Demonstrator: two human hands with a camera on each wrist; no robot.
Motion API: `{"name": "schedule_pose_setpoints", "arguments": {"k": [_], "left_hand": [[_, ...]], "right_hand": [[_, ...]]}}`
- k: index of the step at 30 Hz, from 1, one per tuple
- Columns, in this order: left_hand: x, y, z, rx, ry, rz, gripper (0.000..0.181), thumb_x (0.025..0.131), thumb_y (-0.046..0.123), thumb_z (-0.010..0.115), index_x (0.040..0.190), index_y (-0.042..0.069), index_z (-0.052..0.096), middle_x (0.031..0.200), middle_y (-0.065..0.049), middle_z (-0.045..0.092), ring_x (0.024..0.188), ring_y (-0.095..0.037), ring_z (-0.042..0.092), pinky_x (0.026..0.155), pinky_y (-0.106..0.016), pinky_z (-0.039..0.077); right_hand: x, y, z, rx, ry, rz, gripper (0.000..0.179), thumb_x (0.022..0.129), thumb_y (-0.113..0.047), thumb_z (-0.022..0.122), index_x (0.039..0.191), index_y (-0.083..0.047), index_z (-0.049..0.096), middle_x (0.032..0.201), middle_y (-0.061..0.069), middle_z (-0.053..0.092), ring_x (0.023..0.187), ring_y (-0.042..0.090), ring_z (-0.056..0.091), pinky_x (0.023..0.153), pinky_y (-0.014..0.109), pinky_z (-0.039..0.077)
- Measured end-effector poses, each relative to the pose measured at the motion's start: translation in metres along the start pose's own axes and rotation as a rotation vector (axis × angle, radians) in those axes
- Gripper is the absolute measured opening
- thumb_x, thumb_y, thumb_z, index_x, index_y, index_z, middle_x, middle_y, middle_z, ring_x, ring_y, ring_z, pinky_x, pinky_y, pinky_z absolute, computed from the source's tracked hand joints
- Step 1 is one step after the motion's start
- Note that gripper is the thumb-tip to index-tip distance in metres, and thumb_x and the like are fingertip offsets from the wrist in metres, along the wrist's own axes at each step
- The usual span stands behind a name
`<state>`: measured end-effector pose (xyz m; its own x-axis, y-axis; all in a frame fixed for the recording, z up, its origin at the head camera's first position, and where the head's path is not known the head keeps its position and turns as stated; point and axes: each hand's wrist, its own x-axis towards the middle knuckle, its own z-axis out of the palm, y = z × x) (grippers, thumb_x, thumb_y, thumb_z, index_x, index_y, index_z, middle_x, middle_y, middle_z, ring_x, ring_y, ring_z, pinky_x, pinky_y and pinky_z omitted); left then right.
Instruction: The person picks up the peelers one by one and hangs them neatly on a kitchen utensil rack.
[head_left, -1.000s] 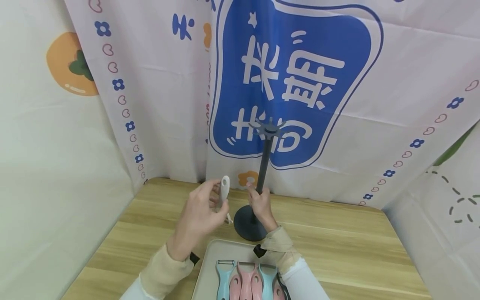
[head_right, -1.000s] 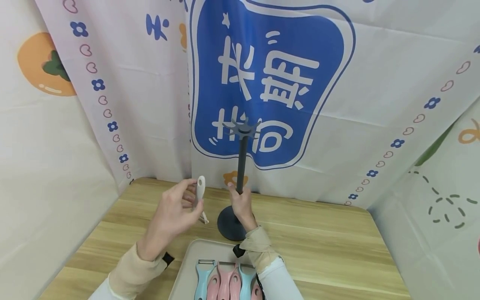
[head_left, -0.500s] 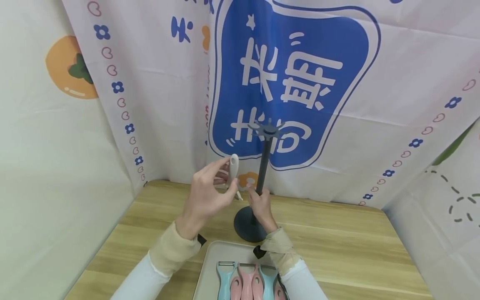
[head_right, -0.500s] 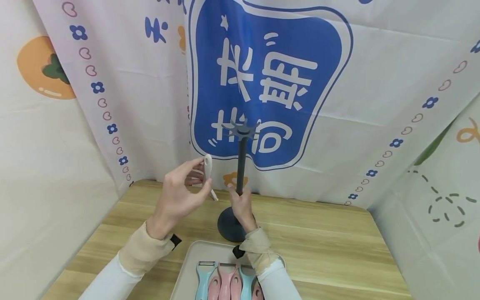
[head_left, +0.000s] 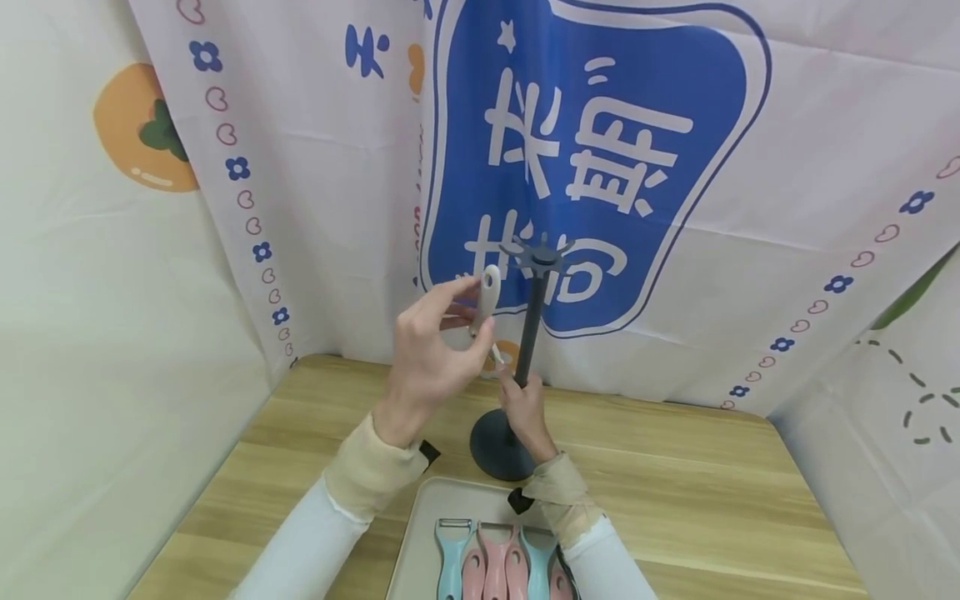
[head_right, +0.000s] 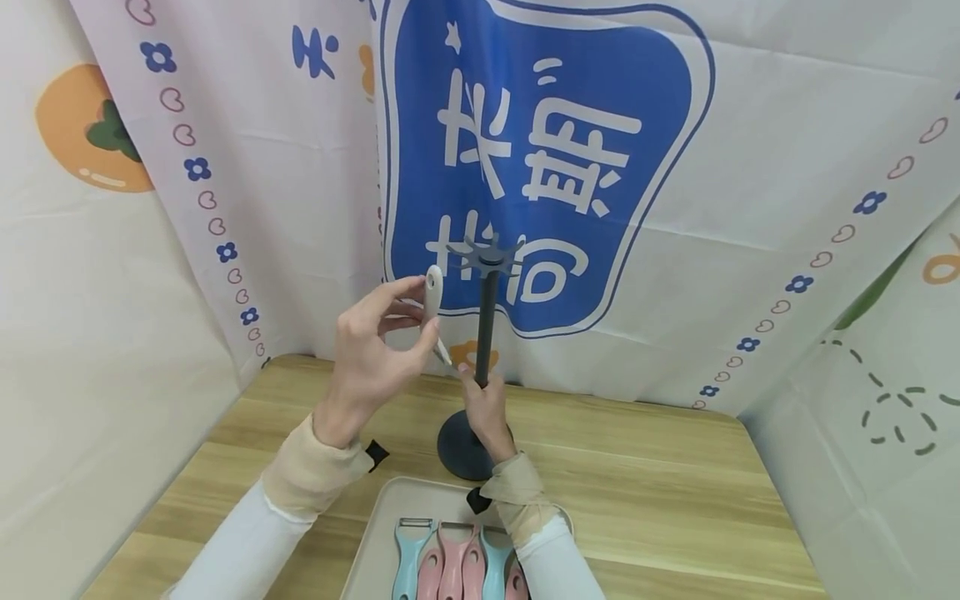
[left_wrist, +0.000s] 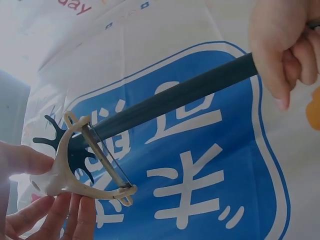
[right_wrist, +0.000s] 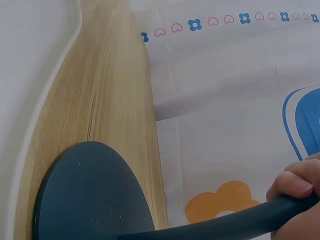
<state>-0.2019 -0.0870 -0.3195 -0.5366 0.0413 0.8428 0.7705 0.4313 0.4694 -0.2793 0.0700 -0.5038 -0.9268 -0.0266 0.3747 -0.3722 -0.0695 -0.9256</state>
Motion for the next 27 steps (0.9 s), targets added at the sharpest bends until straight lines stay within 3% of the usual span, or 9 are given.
{"name": "schedule_pose_setpoints", "arguments": {"k": [5, 17, 23, 27], "left_hand": [[0.008, 0.001, 0.007, -0.024, 0.039, 0.005, 0.044, 0.091, 0.006, 0.08, 0.133, 0.001, 0.07, 0.119, -0.014, 0.075, 0.088, -0.023, 0.077, 0.079, -0.034, 0.065], [0.009, 0.002, 0.02, -0.057, 0.087, 0.043, 0.041, 0.092, 0.006, 0.079, 0.131, -0.001, 0.071, 0.115, -0.017, 0.076, 0.088, -0.025, 0.077, 0.078, -0.035, 0.065], [0.012, 0.003, 0.023, -0.061, 0.093, 0.031, 0.042, 0.092, 0.005, 0.08, 0.132, -0.002, 0.071, 0.116, -0.018, 0.076, 0.087, -0.027, 0.077, 0.077, -0.038, 0.066], [0.012, 0.002, 0.025, -0.057, 0.085, 0.029, 0.041, 0.092, 0.005, 0.08, 0.132, -0.002, 0.071, 0.114, -0.018, 0.075, 0.087, -0.028, 0.076, 0.077, -0.038, 0.065]], "right_hand": [[0.0, 0.0, 0.0, 0.02, -0.004, -0.013, 0.06, 0.109, -0.027, 0.059, 0.053, -0.018, 0.038, 0.043, -0.014, 0.033, 0.036, 0.003, 0.025, 0.037, 0.021, 0.021], [0.0, 0.0, -0.001, 0.024, 0.003, -0.015, 0.057, 0.109, -0.012, 0.056, 0.054, -0.012, 0.039, 0.043, -0.013, 0.033, 0.035, 0.003, 0.025, 0.037, 0.022, 0.02], [0.001, 0.001, -0.001, 0.014, 0.008, 0.001, 0.06, 0.109, -0.022, 0.06, 0.053, -0.014, 0.039, 0.042, -0.013, 0.032, 0.036, 0.003, 0.024, 0.037, 0.021, 0.02], [0.001, 0.001, -0.001, 0.016, 0.007, -0.004, 0.059, 0.109, -0.02, 0.059, 0.054, -0.013, 0.039, 0.043, -0.015, 0.033, 0.036, 0.003, 0.025, 0.037, 0.021, 0.02]]}}
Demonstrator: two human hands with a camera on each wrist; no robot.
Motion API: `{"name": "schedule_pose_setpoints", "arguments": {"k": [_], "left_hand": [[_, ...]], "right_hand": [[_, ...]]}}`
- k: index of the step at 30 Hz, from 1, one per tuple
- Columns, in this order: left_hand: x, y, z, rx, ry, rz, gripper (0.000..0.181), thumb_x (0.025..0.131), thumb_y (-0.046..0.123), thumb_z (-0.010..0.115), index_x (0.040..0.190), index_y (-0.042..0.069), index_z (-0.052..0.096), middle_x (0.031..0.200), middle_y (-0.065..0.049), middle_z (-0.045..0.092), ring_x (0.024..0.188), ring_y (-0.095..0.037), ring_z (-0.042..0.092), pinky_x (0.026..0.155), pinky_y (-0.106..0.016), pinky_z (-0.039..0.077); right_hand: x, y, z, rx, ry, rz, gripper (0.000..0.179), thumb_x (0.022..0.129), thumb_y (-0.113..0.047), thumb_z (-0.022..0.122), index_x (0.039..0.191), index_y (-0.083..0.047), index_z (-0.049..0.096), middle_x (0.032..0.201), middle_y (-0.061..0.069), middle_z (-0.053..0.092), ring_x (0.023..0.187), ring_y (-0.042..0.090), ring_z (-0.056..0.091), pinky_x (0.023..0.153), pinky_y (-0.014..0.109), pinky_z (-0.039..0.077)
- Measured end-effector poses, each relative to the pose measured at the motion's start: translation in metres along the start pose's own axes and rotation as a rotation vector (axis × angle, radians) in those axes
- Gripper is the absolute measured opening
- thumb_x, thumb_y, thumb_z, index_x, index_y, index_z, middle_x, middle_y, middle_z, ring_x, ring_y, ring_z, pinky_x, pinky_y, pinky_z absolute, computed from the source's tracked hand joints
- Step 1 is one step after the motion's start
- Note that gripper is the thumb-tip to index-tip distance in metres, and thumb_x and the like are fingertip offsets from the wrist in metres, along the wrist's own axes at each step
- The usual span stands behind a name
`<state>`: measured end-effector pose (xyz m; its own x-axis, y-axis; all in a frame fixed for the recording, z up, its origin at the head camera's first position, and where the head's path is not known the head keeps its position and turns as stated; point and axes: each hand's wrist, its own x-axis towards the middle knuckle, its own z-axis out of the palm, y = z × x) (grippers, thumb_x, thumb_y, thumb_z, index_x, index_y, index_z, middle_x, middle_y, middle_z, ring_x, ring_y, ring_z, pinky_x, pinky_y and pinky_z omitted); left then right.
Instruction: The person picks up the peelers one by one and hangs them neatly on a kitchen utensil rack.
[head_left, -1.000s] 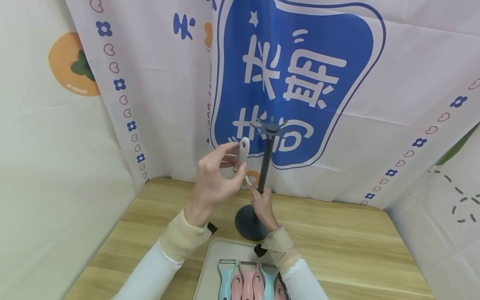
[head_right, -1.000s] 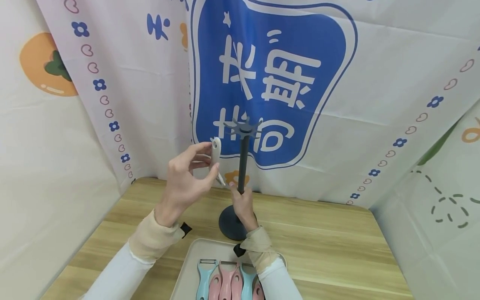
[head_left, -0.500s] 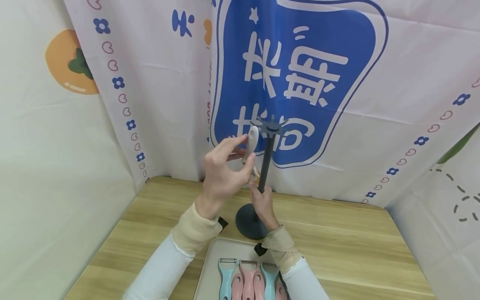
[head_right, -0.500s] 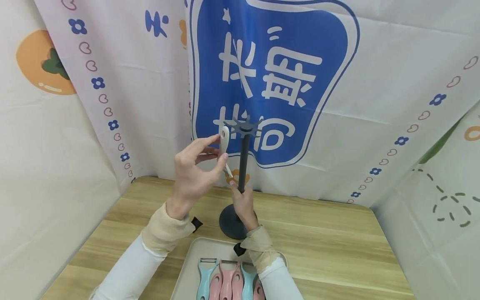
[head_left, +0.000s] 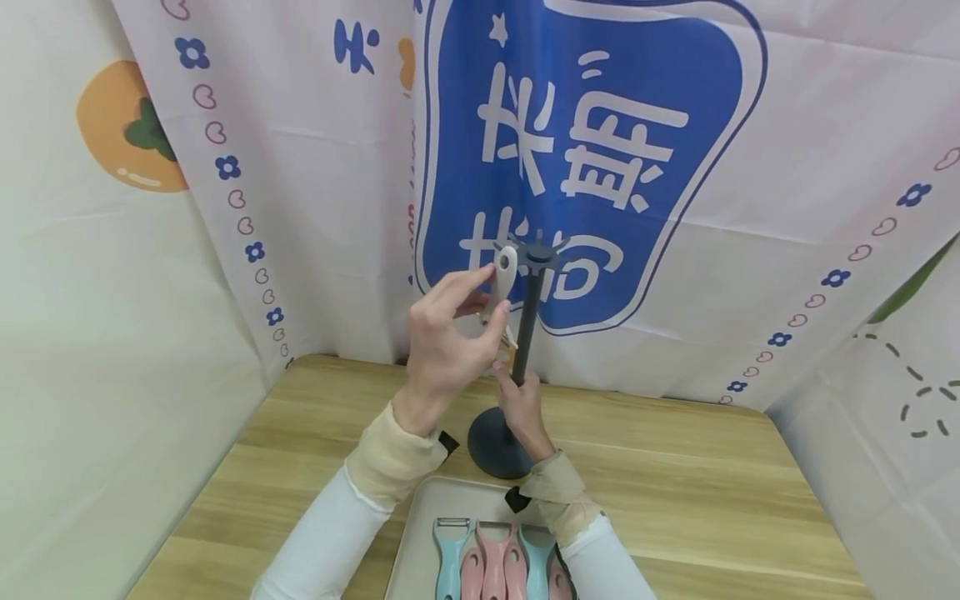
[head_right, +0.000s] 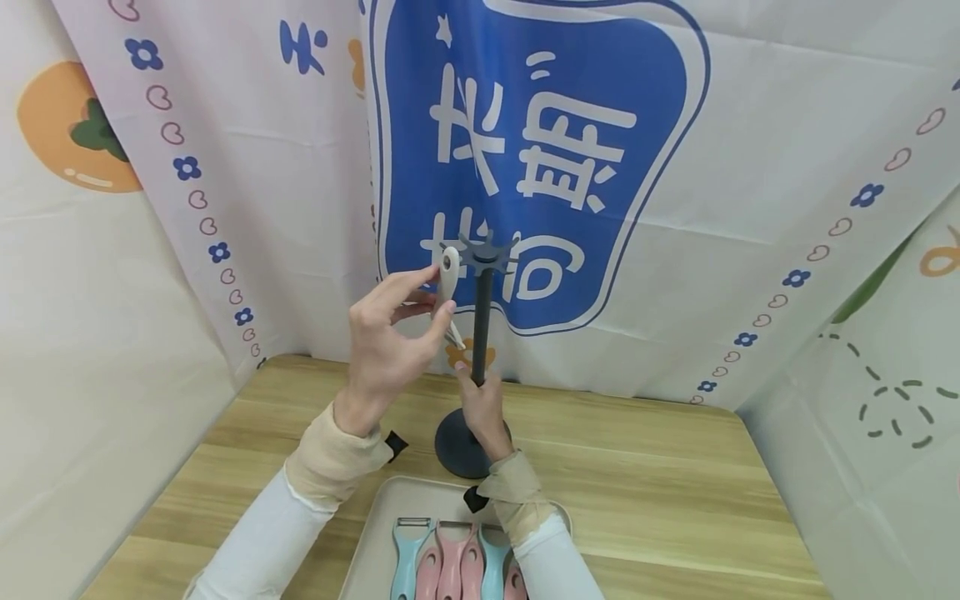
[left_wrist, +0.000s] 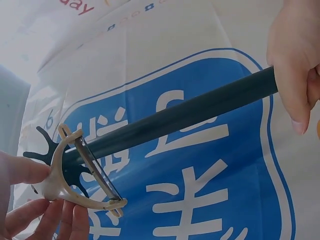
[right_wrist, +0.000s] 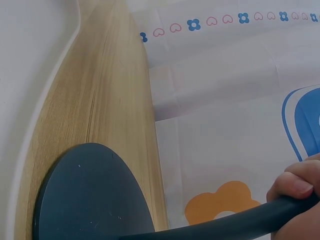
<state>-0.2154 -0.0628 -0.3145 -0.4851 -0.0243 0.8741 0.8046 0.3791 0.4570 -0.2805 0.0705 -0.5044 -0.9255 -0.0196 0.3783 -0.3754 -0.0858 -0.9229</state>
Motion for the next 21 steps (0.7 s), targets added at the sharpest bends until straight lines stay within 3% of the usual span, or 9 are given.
{"name": "schedule_pose_setpoints", "arguments": {"k": [5, 12, 21], "left_hand": [[0.0, 0.0, 0.002, 0.01, -0.009, 0.005, 0.041, 0.092, 0.005, 0.079, 0.132, -0.003, 0.071, 0.114, -0.019, 0.075, 0.087, -0.031, 0.077, 0.077, -0.037, 0.065], [-0.003, 0.0, 0.005, 0.063, -0.022, 0.013, 0.04, 0.093, 0.007, 0.08, 0.131, -0.002, 0.071, 0.114, -0.017, 0.075, 0.09, -0.025, 0.076, 0.08, -0.032, 0.064], [-0.004, -0.001, 0.012, 0.077, -0.034, -0.001, 0.04, 0.093, 0.007, 0.08, 0.131, -0.001, 0.071, 0.12, -0.017, 0.075, 0.093, -0.026, 0.076, 0.082, -0.034, 0.064]], "right_hand": [[0.0, 0.0, 0.0, -0.003, 0.001, 0.002, 0.059, 0.109, -0.023, 0.059, 0.055, -0.013, 0.039, 0.044, -0.014, 0.032, 0.037, 0.003, 0.025, 0.037, 0.021, 0.021], [-0.002, 0.0, -0.001, -0.006, 0.004, 0.018, 0.058, 0.109, -0.018, 0.057, 0.054, -0.016, 0.04, 0.043, -0.014, 0.033, 0.036, 0.004, 0.025, 0.037, 0.022, 0.021], [0.0, 0.0, -0.001, -0.017, 0.005, 0.02, 0.055, 0.106, -0.019, 0.055, 0.053, -0.015, 0.039, 0.043, -0.014, 0.033, 0.036, 0.004, 0.024, 0.037, 0.022, 0.02]]}}
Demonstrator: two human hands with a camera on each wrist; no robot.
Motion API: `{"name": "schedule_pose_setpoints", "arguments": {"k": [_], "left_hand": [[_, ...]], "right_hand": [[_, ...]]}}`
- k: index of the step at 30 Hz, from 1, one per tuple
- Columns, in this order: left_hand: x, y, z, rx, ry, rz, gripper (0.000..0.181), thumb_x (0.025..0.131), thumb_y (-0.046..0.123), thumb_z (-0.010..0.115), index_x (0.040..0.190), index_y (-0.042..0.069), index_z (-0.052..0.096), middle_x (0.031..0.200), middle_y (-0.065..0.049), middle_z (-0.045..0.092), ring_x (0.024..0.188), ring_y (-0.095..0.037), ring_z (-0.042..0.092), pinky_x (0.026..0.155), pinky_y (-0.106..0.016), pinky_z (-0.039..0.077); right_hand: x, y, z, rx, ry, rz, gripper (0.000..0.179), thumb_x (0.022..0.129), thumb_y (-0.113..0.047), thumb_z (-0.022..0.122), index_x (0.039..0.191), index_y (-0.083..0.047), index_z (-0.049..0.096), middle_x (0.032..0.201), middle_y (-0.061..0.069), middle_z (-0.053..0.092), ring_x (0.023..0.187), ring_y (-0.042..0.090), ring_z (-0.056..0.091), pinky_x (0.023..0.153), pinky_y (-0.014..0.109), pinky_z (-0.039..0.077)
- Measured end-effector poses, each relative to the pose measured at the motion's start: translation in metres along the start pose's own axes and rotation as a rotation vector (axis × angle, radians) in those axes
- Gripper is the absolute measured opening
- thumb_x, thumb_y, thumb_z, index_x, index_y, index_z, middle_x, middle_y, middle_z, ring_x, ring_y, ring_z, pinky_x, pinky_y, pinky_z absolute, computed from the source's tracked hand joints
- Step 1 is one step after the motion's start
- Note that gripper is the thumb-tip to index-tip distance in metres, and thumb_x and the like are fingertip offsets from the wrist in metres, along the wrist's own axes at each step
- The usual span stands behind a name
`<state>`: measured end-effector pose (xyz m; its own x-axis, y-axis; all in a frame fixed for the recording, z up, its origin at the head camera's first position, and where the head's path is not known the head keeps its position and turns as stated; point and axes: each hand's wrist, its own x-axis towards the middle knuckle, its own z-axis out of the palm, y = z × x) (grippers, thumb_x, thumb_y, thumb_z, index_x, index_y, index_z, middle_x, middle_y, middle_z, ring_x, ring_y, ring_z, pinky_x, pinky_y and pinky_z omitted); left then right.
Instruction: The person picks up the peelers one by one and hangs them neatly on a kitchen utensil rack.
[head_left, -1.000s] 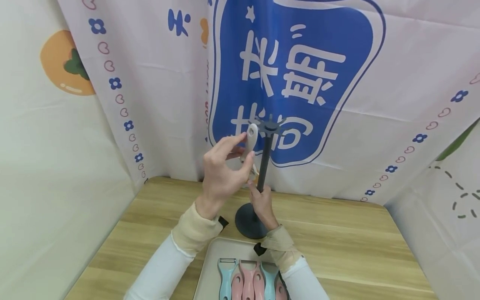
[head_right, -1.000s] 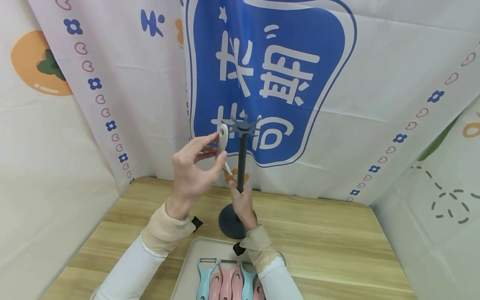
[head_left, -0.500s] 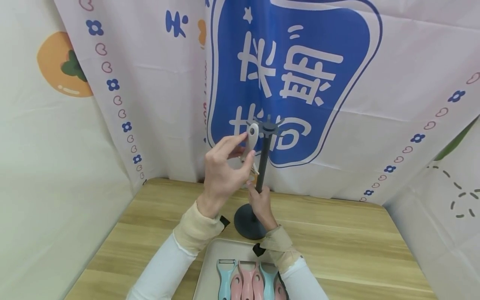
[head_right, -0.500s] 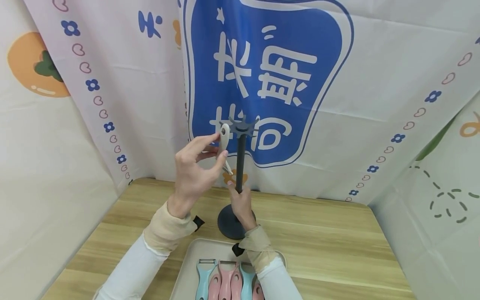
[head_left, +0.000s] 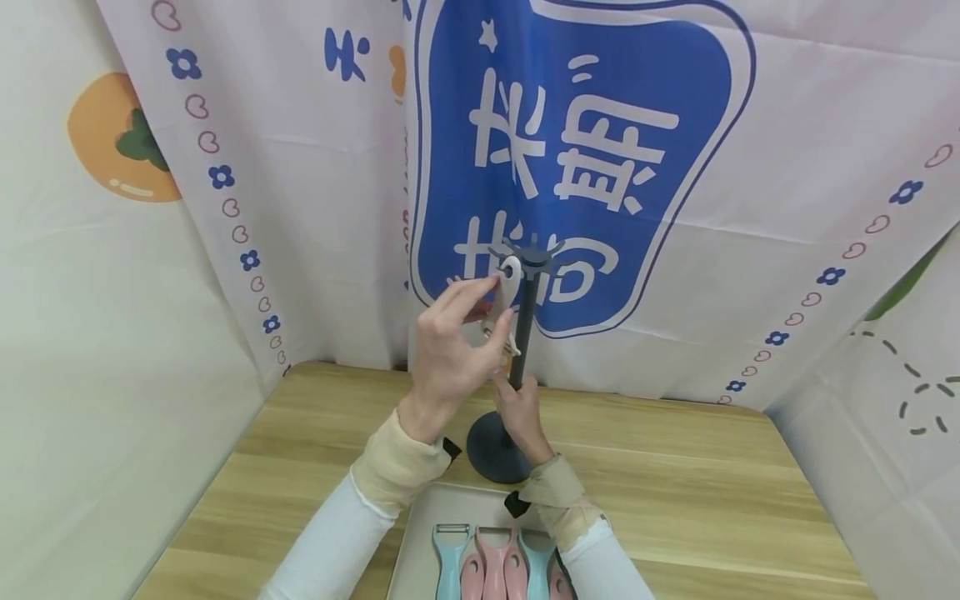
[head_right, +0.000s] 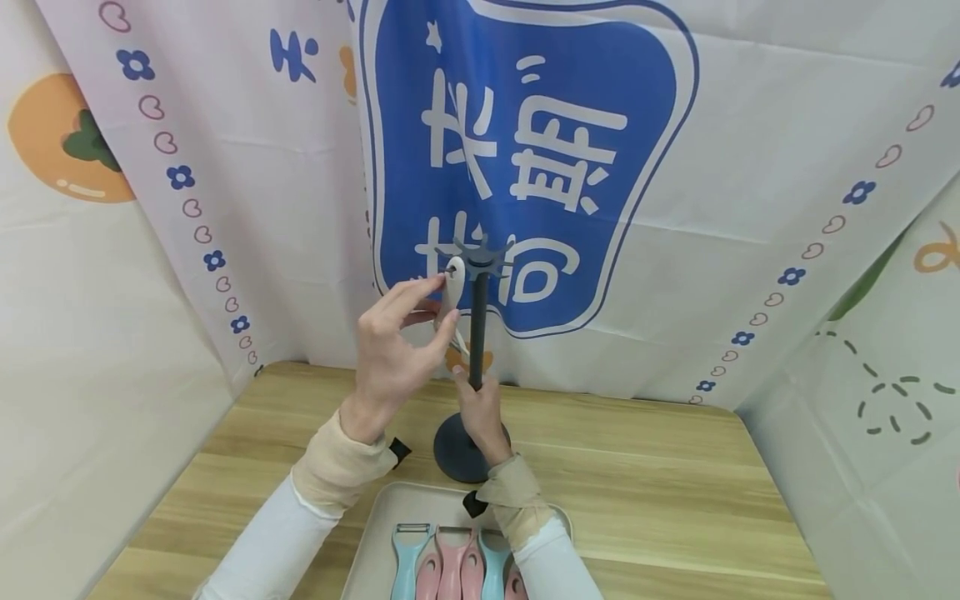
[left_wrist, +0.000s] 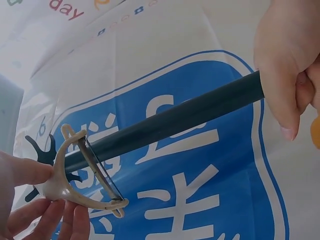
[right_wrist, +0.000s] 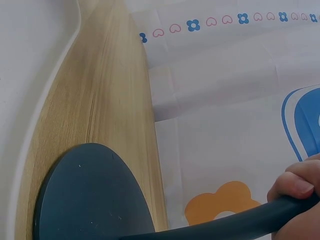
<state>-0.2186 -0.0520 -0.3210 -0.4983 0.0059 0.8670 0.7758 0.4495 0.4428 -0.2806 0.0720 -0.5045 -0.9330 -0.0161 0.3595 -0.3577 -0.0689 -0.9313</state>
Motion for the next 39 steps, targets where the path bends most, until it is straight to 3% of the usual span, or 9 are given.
{"name": "schedule_pose_setpoints", "arguments": {"k": [15, 32, 39], "left_hand": [[-0.005, -0.006, 0.002, -0.02, -0.011, -0.056, 0.043, 0.092, 0.009, 0.081, 0.131, -0.003, 0.068, 0.121, -0.018, 0.075, 0.097, -0.031, 0.077, 0.085, -0.044, 0.064], [-0.014, -0.006, -0.001, -0.003, -0.027, -0.05, 0.037, 0.093, 0.009, 0.08, 0.126, -0.002, 0.069, 0.117, -0.016, 0.076, 0.094, -0.027, 0.076, 0.085, -0.038, 0.063], [-0.031, -0.005, -0.012, -0.005, -0.067, -0.029, 0.03, 0.092, 0.006, 0.079, 0.121, 0.0, 0.071, 0.111, -0.014, 0.077, 0.091, -0.025, 0.076, 0.083, -0.038, 0.063]], "right_hand": [[0.0, -0.001, 0.003, -0.007, -0.004, 0.014, 0.054, 0.104, -0.017, 0.054, 0.052, -0.016, 0.04, 0.044, -0.012, 0.033, 0.037, 0.006, 0.024, 0.039, 0.023, 0.02], [-0.002, -0.001, 0.002, -0.004, -0.01, -0.006, 0.051, 0.103, -0.013, 0.053, 0.054, -0.013, 0.038, 0.043, -0.013, 0.033, 0.037, 0.005, 0.024, 0.039, 0.022, 0.021], [0.0, 0.001, 0.001, -0.012, 0.037, 0.013, 0.052, 0.102, -0.017, 0.054, 0.052, -0.017, 0.039, 0.044, -0.014, 0.035, 0.038, 0.005, 0.027, 0.04, 0.022, 0.022]]}}
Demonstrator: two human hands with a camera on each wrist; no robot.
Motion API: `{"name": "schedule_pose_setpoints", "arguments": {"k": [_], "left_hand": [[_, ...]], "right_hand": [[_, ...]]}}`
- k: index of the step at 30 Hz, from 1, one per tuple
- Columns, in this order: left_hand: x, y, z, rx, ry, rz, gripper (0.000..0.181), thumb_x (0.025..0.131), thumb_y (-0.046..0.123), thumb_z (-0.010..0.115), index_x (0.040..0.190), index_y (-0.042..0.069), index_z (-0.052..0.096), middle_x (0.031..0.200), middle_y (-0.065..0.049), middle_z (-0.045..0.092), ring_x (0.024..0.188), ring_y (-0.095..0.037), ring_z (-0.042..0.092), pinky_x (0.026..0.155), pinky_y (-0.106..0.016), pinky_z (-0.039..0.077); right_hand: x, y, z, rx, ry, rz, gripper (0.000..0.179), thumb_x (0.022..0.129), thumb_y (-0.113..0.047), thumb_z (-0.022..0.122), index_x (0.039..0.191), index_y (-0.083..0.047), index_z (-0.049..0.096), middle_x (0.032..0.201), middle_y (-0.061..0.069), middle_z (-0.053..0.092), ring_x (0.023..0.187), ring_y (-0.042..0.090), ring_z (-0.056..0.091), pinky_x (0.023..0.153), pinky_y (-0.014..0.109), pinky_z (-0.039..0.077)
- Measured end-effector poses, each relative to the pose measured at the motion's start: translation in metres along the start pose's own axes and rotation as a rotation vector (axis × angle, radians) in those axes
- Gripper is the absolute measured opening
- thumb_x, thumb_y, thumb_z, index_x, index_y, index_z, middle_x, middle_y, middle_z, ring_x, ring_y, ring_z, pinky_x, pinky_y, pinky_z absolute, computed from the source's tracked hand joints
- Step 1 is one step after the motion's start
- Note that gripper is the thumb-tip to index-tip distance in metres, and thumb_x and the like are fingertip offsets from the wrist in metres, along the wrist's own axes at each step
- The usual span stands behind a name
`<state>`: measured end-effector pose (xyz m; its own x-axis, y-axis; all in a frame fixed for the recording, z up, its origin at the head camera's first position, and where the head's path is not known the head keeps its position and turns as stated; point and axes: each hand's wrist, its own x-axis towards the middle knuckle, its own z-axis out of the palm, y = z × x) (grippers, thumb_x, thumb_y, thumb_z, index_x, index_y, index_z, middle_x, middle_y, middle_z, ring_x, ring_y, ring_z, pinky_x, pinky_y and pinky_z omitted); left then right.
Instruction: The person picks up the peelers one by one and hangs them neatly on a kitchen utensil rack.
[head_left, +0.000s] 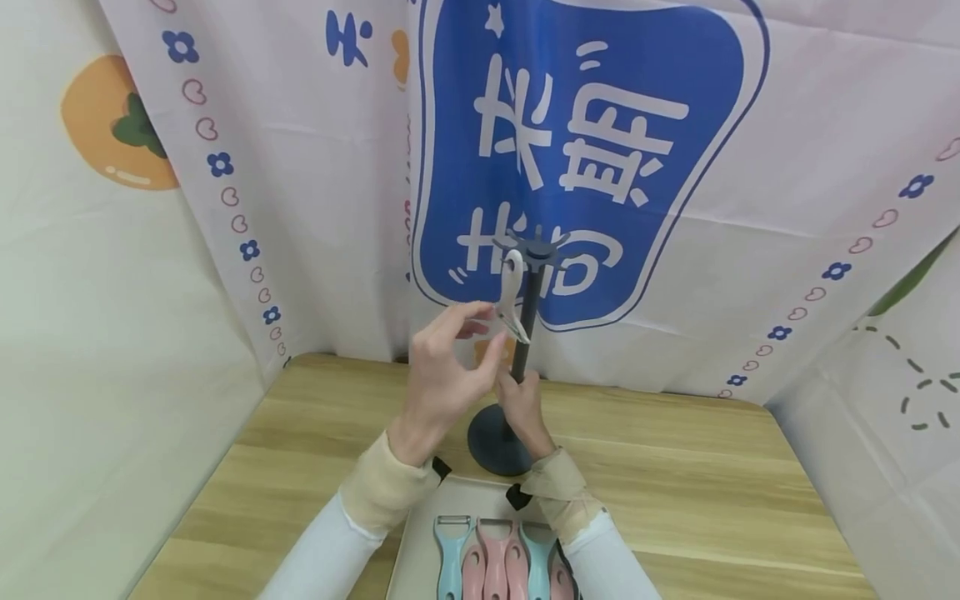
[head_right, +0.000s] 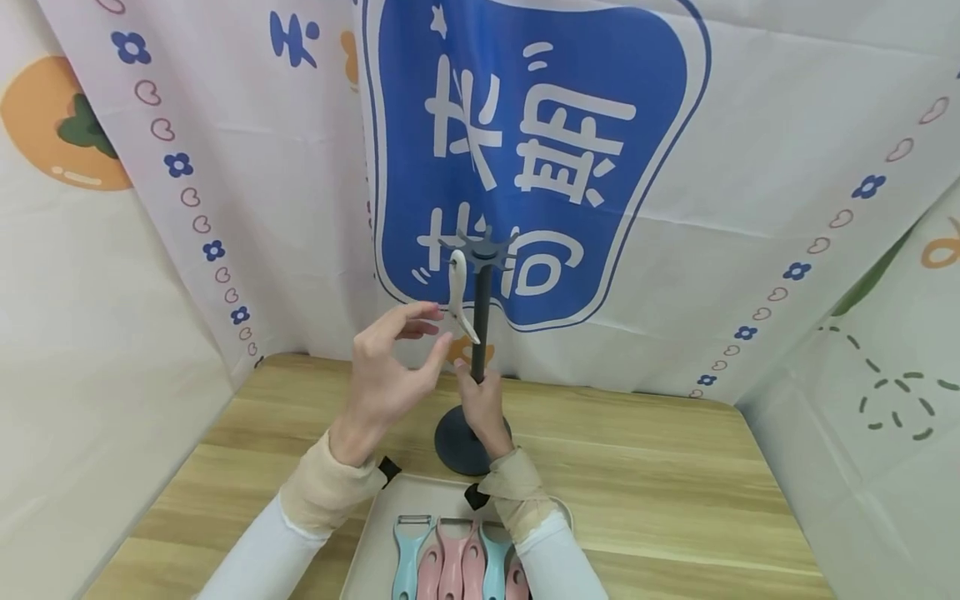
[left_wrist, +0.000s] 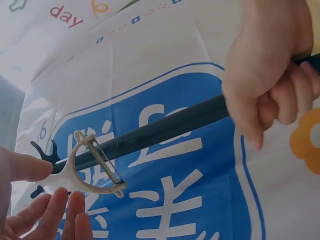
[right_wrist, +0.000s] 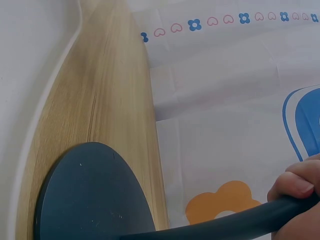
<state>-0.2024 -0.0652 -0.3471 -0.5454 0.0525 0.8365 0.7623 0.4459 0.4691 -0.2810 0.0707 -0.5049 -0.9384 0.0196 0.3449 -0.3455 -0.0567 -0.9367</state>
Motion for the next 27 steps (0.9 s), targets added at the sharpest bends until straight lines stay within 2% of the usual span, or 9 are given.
{"name": "schedule_pose_setpoints", "arguments": {"k": [4, 9, 13, 20, 22, 24, 27], "left_hand": [[-0.02, -0.002, -0.005, -0.001, -0.074, 0.034, 0.025, 0.093, 0.003, 0.078, 0.117, 0.002, 0.073, 0.109, -0.011, 0.078, 0.093, -0.022, 0.075, 0.084, -0.035, 0.062], [-0.053, -0.01, -0.013, 0.043, -0.212, 0.055, 0.02, 0.088, -0.004, 0.079, 0.107, 0.004, 0.075, 0.106, -0.008, 0.078, 0.097, -0.02, 0.076, 0.086, -0.034, 0.063], [-0.079, -0.019, -0.016, 0.062, -0.366, 0.063, 0.018, 0.086, -0.006, 0.081, 0.099, 0.006, 0.075, 0.109, -0.007, 0.076, 0.098, -0.018, 0.075, 0.087, -0.029, 0.062], [-0.125, -0.029, -0.021, 0.07, -0.692, 0.123, 0.023, 0.086, -0.005, 0.079, 0.1, 0.012, 0.074, 0.114, 0.0, 0.074, 0.102, -0.012, 0.072, 0.088, -0.023, 0.059], [-0.138, -0.032, -0.023, 0.055, -0.763, 0.134, 0.025, 0.087, -0.006, 0.077, 0.101, 0.014, 0.073, 0.111, 0.003, 0.073, 0.097, -0.007, 0.069, 0.083, -0.017, 0.056], [-0.151, -0.035, -0.025, 0.041, -0.806, 0.17, 0.029, 0.085, -0.009, 0.075, 0.099, 0.016, 0.073, 0.105, 0.006, 0.072, 0.092, -0.002, 0.067, 0.081, -0.014, 0.053], [-0.168, -0.037, -0.028, 0.058, -0.825, 0.271, 0.035, 0.078, -0.011, 0.071, 0.097, 0.019, 0.073, 0.097, 0.01, 0.071, 0.087, -0.001, 0.064, 0.08, -0.015, 0.051]], "right_hand": [[0.001, -0.001, -0.001, -0.02, 0.02, -0.016, 0.055, 0.104, -0.021, 0.058, 0.052, -0.018, 0.039, 0.044, -0.014, 0.033, 0.038, 0.004, 0.027, 0.04, 0.022, 0.022], [0.0, -0.003, -0.001, -0.026, -0.018, -0.024, 0.061, 0.108, -0.026, 0.06, 0.051, -0.018, 0.038, 0.044, -0.015, 0.032, 0.038, 0.004, 0.025, 0.041, 0.021, 0.021], [-0.001, -0.003, 0.0, -0.006, -0.027, -0.017, 0.063, 0.108, -0.024, 0.06, 0.05, -0.019, 0.037, 0.043, -0.015, 0.031, 0.037, 0.003, 0.024, 0.04, 0.021, 0.021], [-0.002, -0.002, 0.001, 0.03, -0.026, 0.003, 0.062, 0.108, -0.02, 0.059, 0.05, -0.018, 0.037, 0.043, -0.017, 0.032, 0.037, 0.002, 0.025, 0.039, 0.02, 0.02], [-0.002, -0.002, 0.001, 0.037, -0.029, 0.005, 0.061, 0.108, -0.021, 0.059, 0.051, -0.018, 0.037, 0.043, -0.016, 0.032, 0.037, 0.002, 0.025, 0.038, 0.021, 0.02], [-0.002, -0.002, 0.0, 0.038, -0.033, 0.005, 0.062, 0.108, -0.023, 0.059, 0.051, -0.017, 0.037, 0.044, -0.016, 0.032, 0.037, 0.003, 0.025, 0.038, 0.021, 0.02], [-0.001, -0.003, -0.001, 0.038, -0.032, 0.004, 0.061, 0.107, -0.025, 0.06, 0.051, -0.016, 0.038, 0.044, -0.015, 0.033, 0.037, 0.003, 0.026, 0.038, 0.021, 0.021]]}}
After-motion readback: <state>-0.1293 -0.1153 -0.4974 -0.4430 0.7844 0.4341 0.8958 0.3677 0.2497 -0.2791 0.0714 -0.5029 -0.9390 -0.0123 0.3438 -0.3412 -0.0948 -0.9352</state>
